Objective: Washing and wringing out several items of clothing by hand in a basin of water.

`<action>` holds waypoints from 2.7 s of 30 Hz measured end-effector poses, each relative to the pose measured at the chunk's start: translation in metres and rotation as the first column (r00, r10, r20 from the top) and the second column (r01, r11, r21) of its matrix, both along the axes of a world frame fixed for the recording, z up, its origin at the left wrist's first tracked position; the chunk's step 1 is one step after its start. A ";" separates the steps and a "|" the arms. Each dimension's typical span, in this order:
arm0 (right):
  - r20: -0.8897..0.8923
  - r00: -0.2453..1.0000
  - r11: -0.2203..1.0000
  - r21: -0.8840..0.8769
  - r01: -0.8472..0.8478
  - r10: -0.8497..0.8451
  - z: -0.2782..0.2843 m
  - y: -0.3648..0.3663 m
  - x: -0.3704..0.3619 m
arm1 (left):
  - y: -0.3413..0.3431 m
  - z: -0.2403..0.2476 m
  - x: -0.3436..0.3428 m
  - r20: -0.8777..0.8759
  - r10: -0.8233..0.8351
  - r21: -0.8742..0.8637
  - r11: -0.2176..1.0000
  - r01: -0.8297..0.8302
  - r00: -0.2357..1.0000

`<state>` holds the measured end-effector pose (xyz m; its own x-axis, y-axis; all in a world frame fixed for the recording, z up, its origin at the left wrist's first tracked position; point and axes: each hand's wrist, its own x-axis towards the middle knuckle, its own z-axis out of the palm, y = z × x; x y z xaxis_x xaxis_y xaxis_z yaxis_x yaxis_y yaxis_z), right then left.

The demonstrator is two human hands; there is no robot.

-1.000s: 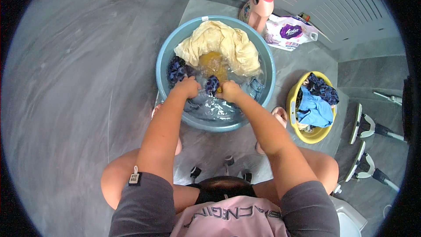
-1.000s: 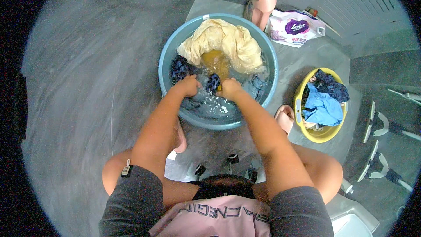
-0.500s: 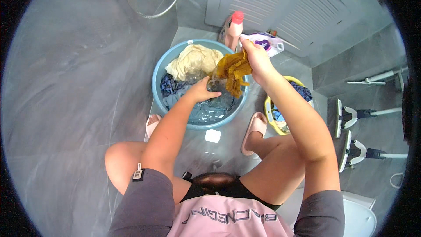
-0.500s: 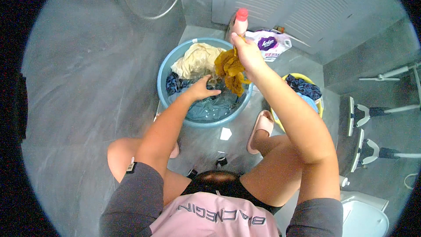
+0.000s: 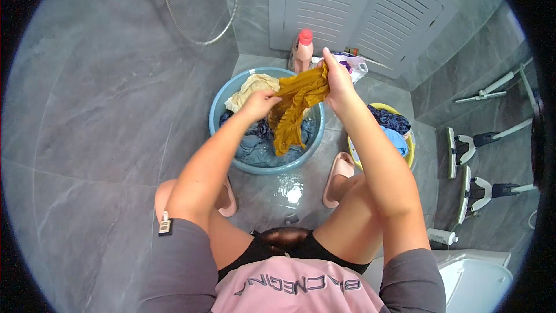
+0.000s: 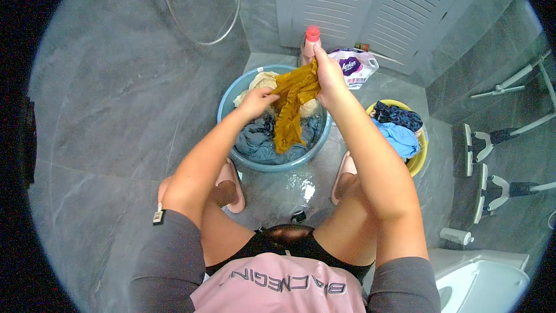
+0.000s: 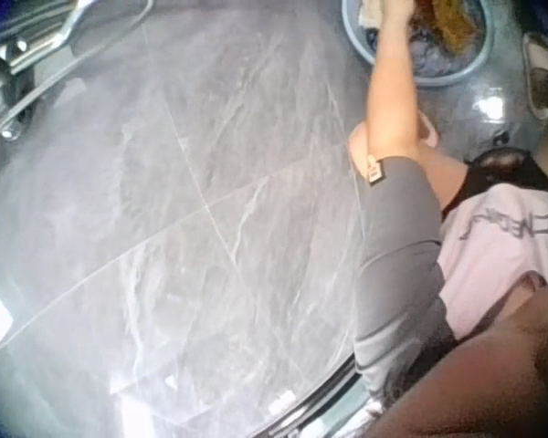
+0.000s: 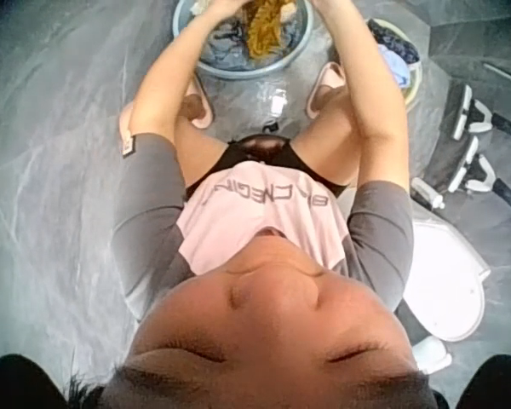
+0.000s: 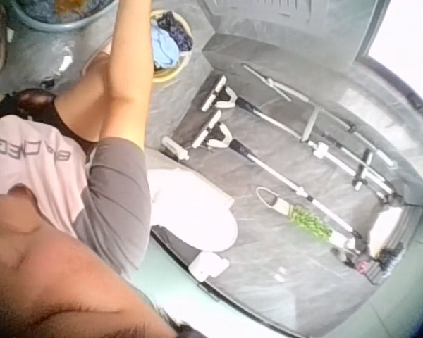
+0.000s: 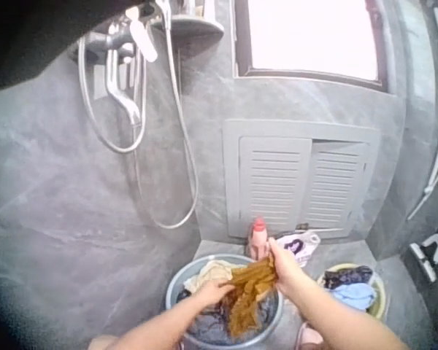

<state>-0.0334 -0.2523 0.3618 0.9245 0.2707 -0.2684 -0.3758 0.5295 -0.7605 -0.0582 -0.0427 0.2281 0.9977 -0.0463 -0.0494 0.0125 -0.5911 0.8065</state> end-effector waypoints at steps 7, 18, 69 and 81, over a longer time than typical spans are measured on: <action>0.028 0.996 0.963 0.257 0.079 -0.089 -0.015 0.034 -0.001 | -0.036 0.023 -0.060 0.175 -0.115 -0.125 0.983 0.138 0.978; 0.203 0.979 0.957 -0.286 0.056 0.004 -0.038 -0.021 0.042 | 0.042 0.050 -0.022 -0.309 0.156 -0.516 0.801 -0.303 0.938; -0.109 0.992 0.884 -0.455 -0.104 0.061 -0.137 0.007 0.052 | 0.094 0.037 -0.017 0.012 0.284 0.685 0.697 -0.215 0.959; 0.231 0.968 0.146 -0.965 0.216 0.094 -0.276 0.069 0.028 | 0.059 -0.130 0.012 -0.426 0.643 0.386 0.766 -0.515 0.637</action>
